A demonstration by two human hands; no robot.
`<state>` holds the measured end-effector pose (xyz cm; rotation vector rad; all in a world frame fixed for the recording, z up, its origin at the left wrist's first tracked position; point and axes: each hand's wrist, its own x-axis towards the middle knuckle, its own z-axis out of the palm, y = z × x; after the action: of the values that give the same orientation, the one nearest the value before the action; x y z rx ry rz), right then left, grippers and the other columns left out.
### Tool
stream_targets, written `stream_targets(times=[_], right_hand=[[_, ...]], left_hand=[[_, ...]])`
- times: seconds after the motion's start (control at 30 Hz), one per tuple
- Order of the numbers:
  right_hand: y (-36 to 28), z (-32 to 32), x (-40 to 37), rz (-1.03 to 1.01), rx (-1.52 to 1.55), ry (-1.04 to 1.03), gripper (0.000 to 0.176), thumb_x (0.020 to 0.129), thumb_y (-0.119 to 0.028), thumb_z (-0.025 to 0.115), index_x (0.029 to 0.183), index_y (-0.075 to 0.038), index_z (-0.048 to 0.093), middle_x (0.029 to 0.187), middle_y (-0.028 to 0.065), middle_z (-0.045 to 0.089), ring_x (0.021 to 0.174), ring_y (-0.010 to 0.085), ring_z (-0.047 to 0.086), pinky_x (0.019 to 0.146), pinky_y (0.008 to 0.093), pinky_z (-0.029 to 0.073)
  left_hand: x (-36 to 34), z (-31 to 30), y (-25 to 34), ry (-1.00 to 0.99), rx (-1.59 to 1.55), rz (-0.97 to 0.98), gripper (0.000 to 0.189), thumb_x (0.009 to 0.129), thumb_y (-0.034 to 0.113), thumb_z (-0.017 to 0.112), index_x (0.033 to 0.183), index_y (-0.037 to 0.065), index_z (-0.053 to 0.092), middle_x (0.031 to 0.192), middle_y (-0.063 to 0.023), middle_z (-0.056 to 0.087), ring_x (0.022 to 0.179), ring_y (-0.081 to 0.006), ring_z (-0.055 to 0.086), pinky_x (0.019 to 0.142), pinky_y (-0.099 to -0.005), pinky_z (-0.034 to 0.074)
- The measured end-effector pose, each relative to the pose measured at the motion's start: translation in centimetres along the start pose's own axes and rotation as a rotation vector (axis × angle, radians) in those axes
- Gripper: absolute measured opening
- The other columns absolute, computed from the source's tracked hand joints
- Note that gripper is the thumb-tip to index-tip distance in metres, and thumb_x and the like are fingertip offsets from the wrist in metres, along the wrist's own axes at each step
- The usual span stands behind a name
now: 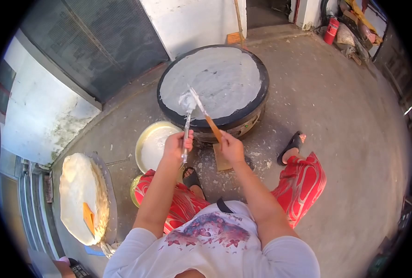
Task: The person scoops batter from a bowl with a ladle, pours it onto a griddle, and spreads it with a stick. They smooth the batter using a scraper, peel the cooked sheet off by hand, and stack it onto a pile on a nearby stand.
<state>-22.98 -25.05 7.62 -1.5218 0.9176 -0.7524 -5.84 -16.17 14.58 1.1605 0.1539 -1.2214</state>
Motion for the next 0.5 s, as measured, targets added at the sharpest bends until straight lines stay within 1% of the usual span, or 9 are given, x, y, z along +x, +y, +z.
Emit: stream_targets(times=[0.07, 0.13, 0.2, 0.23, 0.3, 0.33, 0.4, 0.43, 0.5], right_hand=[[-0.9, -1.8, 0.8, 0.032, 0.052, 0.057, 0.028, 0.088, -0.013, 0.044, 0.114, -0.011, 0.056, 0.064, 0.0058, 0.058, 0.046, 0.0103, 0.052, 0.045, 0.0254, 0.043], [0.4, -3.1, 1.6, 0.067, 0.099, 0.11, 0.028, 0.087, -0.014, 0.045, 0.112, -0.01, 0.056, 0.066, 0.0078, 0.06, 0.051, 0.0138, 0.057, 0.05, 0.0278, 0.046], [3.9, -3.1, 3.2, -0.097, -0.369, 0.415, 0.031, 0.084, -0.023, 0.05, 0.112, -0.011, 0.057, 0.08, 0.0114, 0.064, 0.066, 0.0232, 0.062, 0.062, 0.033, 0.048], [3.9, -2.5, 2.5, -0.1, -0.368, 0.417, 0.031, 0.084, -0.023, 0.05, 0.112, -0.011, 0.057, 0.08, 0.0114, 0.064, 0.066, 0.0232, 0.062, 0.062, 0.033, 0.048], [4.0, -0.1, 0.1, -0.054, -0.403, -0.103, 0.036, 0.08, -0.029, 0.053, 0.112, -0.013, 0.057, 0.091, 0.0143, 0.063, 0.082, 0.0294, 0.06, 0.073, 0.0348, 0.047], [2.6, 0.4, -0.8, -0.053, -0.404, -0.104, 0.036, 0.08, -0.029, 0.053, 0.112, -0.013, 0.057, 0.091, 0.0143, 0.063, 0.082, 0.0294, 0.06, 0.073, 0.0348, 0.047], [-1.2, 0.5, -2.7, -0.013, -0.532, -0.566, 0.04, 0.077, -0.023, 0.055, 0.116, -0.014, 0.054, 0.091, 0.015, 0.062, 0.078, 0.027, 0.061, 0.074, 0.0337, 0.047], [-0.7, 0.0, -2.6, -0.01, -0.532, -0.563, 0.04, 0.077, -0.023, 0.055, 0.116, -0.014, 0.054, 0.091, 0.015, 0.062, 0.078, 0.027, 0.061, 0.074, 0.0337, 0.047], [0.3, -1.6, -2.0, -0.237, -0.285, -0.341, 0.047, 0.076, -0.011, 0.052, 0.123, -0.016, 0.048, 0.097, 0.0135, 0.061, 0.069, 0.0213, 0.061, 0.064, 0.032, 0.049]], left_hand=[[-1.0, -1.8, 1.6, -0.57, -0.698, -0.405, 0.033, 0.088, 0.013, 0.035, 0.108, -0.011, 0.044, 0.072, -0.0108, 0.05, 0.051, -0.0126, 0.046, 0.043, -0.0237, 0.04], [-2.9, -1.8, 2.3, -0.707, -0.797, -0.42, 0.035, 0.089, 0.013, 0.033, 0.114, -0.011, 0.04, 0.073, -0.0097, 0.049, 0.052, -0.0121, 0.045, 0.044, -0.023, 0.04], [-4.7, -1.7, 3.3, -0.89, -0.925, -0.428, 0.039, 0.091, 0.011, 0.031, 0.124, -0.01, 0.033, 0.073, -0.0074, 0.045, 0.053, -0.0108, 0.043, 0.045, -0.0222, 0.039], [-5.4, -1.8, 3.9, -0.892, -0.922, -0.428, 0.039, 0.091, 0.011, 0.031, 0.124, -0.01, 0.033, 0.073, -0.0074, 0.045, 0.053, -0.0108, 0.043, 0.045, -0.0222, 0.039], [-6.8, -2.6, 5.2, -0.91, -0.877, -0.333, 0.039, 0.091, 0.011, 0.031, 0.124, -0.01, 0.031, 0.074, -0.0075, 0.045, 0.054, -0.0107, 0.043, 0.045, -0.0225, 0.039], [-7.3, -3.4, 5.9, -0.883, -0.849, -0.293, 0.04, 0.091, 0.012, 0.032, 0.126, -0.008, 0.031, 0.075, -0.0073, 0.045, 0.054, -0.0105, 0.043, 0.045, -0.022, 0.038], [-8.0, -6.0, 7.1, -0.786, -0.773, -0.243, 0.04, 0.091, 0.013, 0.033, 0.125, -0.007, 0.032, 0.074, -0.0074, 0.045, 0.053, -0.0104, 0.043, 0.044, -0.0218, 0.038], [-8.3, -7.5, 7.7, -0.691, -0.694, -0.194, 0.039, 0.091, 0.014, 0.034, 0.124, -0.006, 0.034, 0.074, -0.0074, 0.046, 0.053, -0.0103, 0.043, 0.043, -0.0215, 0.037], [-8.9, -10.9, 8.3, -0.532, -0.561, -0.128, 0.037, 0.09, 0.014, 0.035, 0.121, -0.006, 0.036, 0.074, -0.0077, 0.047, 0.052, -0.01, 0.043, 0.041, -0.0213, 0.036]])
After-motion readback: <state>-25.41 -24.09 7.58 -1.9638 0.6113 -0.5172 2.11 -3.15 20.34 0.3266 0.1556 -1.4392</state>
